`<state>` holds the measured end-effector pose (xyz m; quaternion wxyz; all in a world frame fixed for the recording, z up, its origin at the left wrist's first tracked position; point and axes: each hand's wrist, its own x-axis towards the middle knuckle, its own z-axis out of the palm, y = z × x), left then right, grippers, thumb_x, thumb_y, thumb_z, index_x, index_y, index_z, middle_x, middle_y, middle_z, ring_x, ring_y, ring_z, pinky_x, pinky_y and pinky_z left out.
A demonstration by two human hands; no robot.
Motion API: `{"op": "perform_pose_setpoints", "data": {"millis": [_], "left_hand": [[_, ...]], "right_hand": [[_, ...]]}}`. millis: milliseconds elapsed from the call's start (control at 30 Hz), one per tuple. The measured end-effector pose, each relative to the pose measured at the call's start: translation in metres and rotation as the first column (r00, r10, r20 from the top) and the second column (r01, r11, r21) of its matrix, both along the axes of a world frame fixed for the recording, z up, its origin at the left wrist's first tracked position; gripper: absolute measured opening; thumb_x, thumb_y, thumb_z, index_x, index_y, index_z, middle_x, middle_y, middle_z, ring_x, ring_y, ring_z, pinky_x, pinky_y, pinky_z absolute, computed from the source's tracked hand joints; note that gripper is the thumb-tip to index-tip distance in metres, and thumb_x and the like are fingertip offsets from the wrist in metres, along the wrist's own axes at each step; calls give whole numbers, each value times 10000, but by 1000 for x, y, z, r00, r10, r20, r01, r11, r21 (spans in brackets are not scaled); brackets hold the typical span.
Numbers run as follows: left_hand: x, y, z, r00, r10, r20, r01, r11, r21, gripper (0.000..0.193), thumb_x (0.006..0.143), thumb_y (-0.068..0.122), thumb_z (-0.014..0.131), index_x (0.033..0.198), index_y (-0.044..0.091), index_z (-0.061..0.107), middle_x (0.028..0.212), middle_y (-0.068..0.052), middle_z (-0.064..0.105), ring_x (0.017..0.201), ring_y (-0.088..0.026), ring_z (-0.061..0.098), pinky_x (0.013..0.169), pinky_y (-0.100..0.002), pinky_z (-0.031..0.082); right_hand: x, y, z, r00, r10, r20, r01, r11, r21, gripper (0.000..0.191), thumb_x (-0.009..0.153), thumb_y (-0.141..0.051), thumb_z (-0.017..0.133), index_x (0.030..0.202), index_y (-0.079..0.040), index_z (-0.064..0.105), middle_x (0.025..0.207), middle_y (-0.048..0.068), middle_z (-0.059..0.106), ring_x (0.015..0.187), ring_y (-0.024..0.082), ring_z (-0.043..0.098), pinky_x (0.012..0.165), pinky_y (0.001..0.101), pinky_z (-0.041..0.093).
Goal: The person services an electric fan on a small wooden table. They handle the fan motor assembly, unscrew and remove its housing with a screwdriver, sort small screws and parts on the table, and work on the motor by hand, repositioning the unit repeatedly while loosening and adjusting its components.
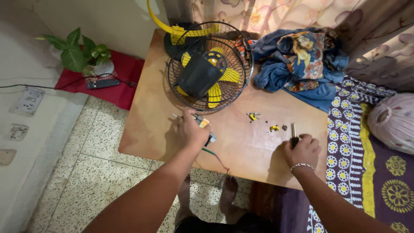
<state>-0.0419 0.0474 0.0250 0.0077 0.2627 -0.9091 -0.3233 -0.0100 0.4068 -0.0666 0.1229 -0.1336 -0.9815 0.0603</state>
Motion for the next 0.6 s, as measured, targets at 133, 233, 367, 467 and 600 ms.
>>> {"op": "perform_pose_setpoints", "data": {"millis": [133, 233, 367, 467, 600], "left_hand": [[-2, -2, 0, 991, 41, 129, -46, 998, 40, 759, 679, 349, 891, 1313, 194, 503, 1318, -121, 568, 1234, -354, 548, 1066, -483, 417], [5, -4, 2, 996, 19, 83, -24, 997, 69, 809, 668, 333, 900, 1350, 183, 490, 1339, -124, 540, 1231, -362, 543, 1035, -490, 438], [15, -9, -2, 999, 8, -53, 2, 984, 181, 865, 663, 272, 897, 1400, 146, 463, 1324, -140, 530, 1195, -351, 565, 1006, -467, 473], [16, -13, -8, 977, 12, -212, 54, 952, 301, 832, 681, 208, 850, 1408, 117, 456, 1332, -158, 509, 1150, -312, 622, 1011, -422, 507], [15, -22, -10, 981, 4, -192, 49, 962, 270, 753, 714, 180, 848, 1373, 101, 493, 1333, -176, 513, 1193, -342, 578, 1017, -434, 489]], "right_hand": [[-34, -35, 27, 973, 212, -88, -222, 967, -128, 383, 913, -263, 708, 1210, -28, 646, 1155, 213, 626, 1090, 414, 596, 944, 486, 499], [-70, -54, 31, 934, 355, -43, -344, 858, -382, 335, 908, -216, 687, 1183, -25, 686, 1086, 182, 671, 1015, 367, 646, 906, 459, 531], [-101, -63, 28, 893, 440, 92, -382, 851, -360, 307, 880, -163, 704, 1174, -86, 750, 1023, 174, 701, 937, 348, 681, 888, 447, 553], [-106, -68, 28, 889, 433, 149, -354, 857, -375, 307, 831, -147, 736, 1133, -119, 784, 1013, 192, 681, 917, 361, 671, 866, 445, 553], [-108, -70, 31, 884, 426, 194, -314, 847, -430, 214, 881, -179, 732, 1075, -124, 802, 996, 193, 671, 912, 364, 666, 870, 448, 542]]}}
